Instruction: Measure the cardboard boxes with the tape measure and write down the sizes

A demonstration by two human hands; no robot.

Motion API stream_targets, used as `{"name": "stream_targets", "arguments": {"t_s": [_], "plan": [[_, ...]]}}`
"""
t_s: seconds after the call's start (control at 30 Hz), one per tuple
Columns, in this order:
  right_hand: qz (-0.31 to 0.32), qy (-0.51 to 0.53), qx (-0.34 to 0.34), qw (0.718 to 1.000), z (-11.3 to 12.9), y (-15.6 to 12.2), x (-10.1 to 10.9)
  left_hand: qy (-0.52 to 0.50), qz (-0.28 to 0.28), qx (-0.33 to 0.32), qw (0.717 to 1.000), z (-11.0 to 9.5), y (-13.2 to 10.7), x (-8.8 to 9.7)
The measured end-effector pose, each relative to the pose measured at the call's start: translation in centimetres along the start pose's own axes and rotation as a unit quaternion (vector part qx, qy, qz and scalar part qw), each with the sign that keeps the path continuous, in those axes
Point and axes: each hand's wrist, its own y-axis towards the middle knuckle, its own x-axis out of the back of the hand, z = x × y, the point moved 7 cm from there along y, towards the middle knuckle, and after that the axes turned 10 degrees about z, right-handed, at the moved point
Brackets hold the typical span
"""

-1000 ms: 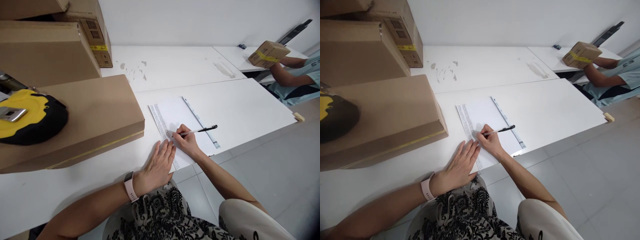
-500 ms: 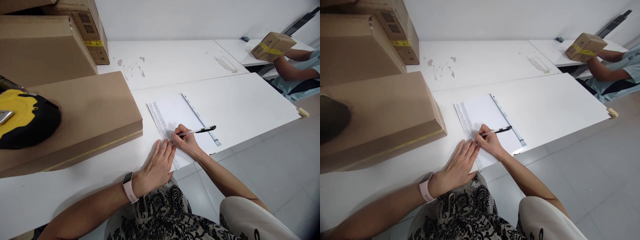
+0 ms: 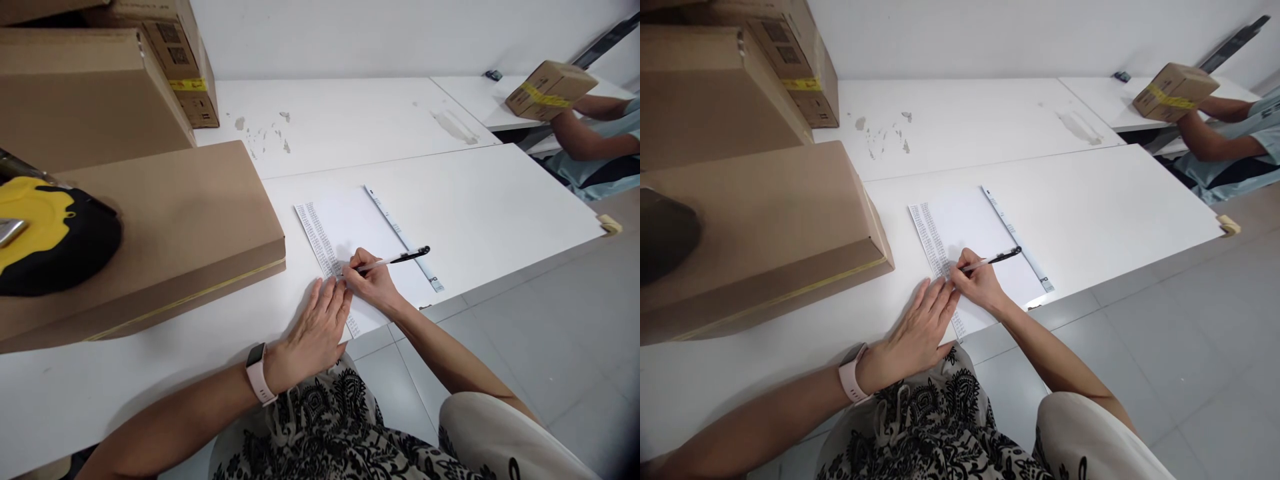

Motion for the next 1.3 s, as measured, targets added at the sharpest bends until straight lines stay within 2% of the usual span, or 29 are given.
{"name": "stream_targets", "arguments": {"t_s": [1.3], "plan": [[-0.028, -0.017, 0.017, 0.999, 0.31, 0.03, 0.57, 0.006, 0.005, -0.002, 1.0, -0.04, 0.05, 0.34]]}}
